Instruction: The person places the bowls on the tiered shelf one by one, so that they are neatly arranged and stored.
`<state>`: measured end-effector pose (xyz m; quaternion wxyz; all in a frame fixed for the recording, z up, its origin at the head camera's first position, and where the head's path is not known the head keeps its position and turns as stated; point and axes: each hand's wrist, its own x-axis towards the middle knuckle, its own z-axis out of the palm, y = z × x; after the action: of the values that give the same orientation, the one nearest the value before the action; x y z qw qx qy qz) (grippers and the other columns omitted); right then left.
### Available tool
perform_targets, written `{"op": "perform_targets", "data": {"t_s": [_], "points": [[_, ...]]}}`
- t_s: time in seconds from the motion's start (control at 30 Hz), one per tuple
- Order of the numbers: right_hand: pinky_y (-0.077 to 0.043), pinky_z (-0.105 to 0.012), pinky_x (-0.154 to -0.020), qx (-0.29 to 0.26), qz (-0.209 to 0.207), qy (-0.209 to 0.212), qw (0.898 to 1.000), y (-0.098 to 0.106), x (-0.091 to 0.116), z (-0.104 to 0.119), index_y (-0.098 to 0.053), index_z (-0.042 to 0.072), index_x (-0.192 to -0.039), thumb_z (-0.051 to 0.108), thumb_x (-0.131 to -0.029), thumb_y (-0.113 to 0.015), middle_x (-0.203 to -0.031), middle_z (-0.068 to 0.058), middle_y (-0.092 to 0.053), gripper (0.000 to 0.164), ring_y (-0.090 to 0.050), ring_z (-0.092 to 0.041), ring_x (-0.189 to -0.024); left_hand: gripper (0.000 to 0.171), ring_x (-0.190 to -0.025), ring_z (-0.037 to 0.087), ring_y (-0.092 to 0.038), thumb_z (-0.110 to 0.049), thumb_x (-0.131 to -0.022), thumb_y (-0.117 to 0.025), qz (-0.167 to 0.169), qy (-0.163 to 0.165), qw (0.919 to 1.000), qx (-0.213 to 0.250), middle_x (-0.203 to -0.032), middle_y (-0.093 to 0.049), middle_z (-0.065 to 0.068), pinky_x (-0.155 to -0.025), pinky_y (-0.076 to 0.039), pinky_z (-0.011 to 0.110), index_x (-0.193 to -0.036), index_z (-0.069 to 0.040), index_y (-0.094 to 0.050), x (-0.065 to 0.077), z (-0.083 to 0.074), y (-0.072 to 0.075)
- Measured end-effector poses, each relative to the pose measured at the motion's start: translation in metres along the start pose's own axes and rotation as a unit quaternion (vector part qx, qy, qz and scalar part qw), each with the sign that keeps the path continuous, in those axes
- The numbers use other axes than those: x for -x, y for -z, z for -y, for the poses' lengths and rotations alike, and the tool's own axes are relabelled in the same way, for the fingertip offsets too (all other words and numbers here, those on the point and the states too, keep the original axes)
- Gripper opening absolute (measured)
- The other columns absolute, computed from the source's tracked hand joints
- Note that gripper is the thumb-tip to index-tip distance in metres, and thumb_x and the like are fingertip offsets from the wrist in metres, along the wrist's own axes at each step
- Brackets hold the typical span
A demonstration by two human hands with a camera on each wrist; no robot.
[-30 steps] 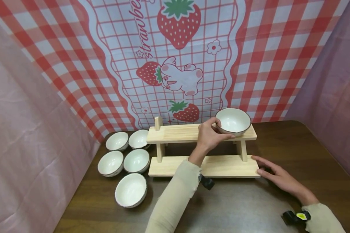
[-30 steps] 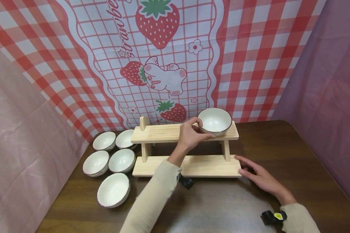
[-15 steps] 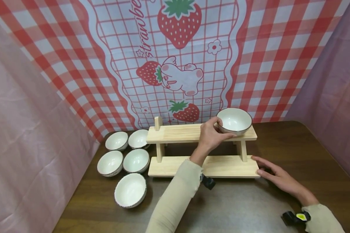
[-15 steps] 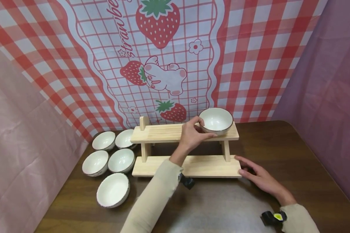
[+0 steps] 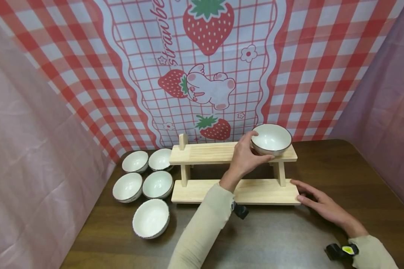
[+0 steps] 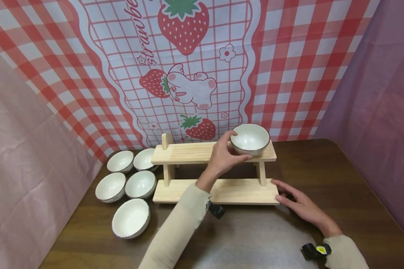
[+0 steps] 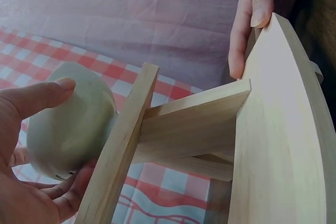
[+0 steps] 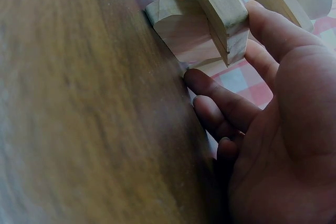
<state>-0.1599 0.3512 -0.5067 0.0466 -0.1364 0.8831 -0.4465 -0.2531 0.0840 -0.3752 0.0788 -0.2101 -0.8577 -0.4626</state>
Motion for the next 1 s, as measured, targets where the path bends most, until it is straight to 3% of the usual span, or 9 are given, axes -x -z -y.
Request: {"op": "perform_targets", "data": {"t_s": [0.13,0.3,0.43,0.7,1.0], "points": [[-0.044,-0.013,-0.085,0.002,0.0,0.0,1.0,0.0,0.0,0.0,-0.04,0.021,-0.153,0.026,-0.105,-0.052,-0.138,0.04,-0.035,0.05,-0.033,0.028,-0.118,0.083,-0.103,0.014,-0.06,-0.03,-0.071,-0.091,0.004,0.01,0.9999,-0.006,-0.141,-0.055,0.009,-0.088,-0.05,0.02,-0.14,-0.015,-0.048,0.0,-0.001,0.002],[-0.045,-0.014,-0.084,0.009,-0.004,-0.002,1.0,-0.001,-0.001,-0.001,-0.04,0.021,-0.153,0.027,-0.105,-0.052,-0.138,0.04,-0.035,0.05,-0.032,0.028,-0.118,0.084,-0.088,0.017,-0.068,-0.026,-0.072,-0.091,0.003,0.002,0.9998,0.018,-0.139,-0.055,0.011,-0.075,-0.05,0.012,-0.142,-0.013,-0.047,0.003,0.0,0.007],[-0.044,-0.015,-0.084,0.012,-0.005,-0.005,1.0,-0.001,-0.001,-0.001,-0.04,0.021,-0.153,0.028,-0.105,-0.053,-0.138,0.04,-0.035,0.05,-0.032,0.028,-0.117,0.083,-0.087,0.024,-0.071,-0.023,-0.073,-0.09,0.0,-0.008,0.9992,0.04,-0.14,-0.052,0.012,-0.068,-0.051,0.01,-0.143,-0.012,-0.046,0.005,0.002,0.014],[-0.044,-0.013,-0.083,0.017,-0.016,0.005,1.0,-0.001,0.0,0.0,-0.042,0.019,-0.152,0.026,-0.103,-0.055,-0.135,0.04,-0.037,0.051,-0.041,0.022,-0.113,0.079,-0.089,0.028,-0.072,-0.023,-0.074,-0.09,-0.019,-0.026,0.9981,0.053,-0.142,-0.052,0.013,-0.067,-0.052,0.013,-0.14,-0.013,-0.048,0.011,0.006,0.033],[-0.044,-0.015,-0.083,0.014,-0.014,0.007,1.0,-0.002,-0.001,0.0,-0.042,0.019,-0.152,0.025,-0.104,-0.054,-0.136,0.042,-0.036,0.05,-0.035,0.026,-0.116,0.079,-0.09,0.029,-0.072,-0.023,-0.075,-0.088,-0.033,-0.036,0.9972,0.056,-0.142,-0.054,0.013,-0.07,-0.057,0.021,-0.142,-0.012,-0.047,0.024,0.014,0.057]]}}
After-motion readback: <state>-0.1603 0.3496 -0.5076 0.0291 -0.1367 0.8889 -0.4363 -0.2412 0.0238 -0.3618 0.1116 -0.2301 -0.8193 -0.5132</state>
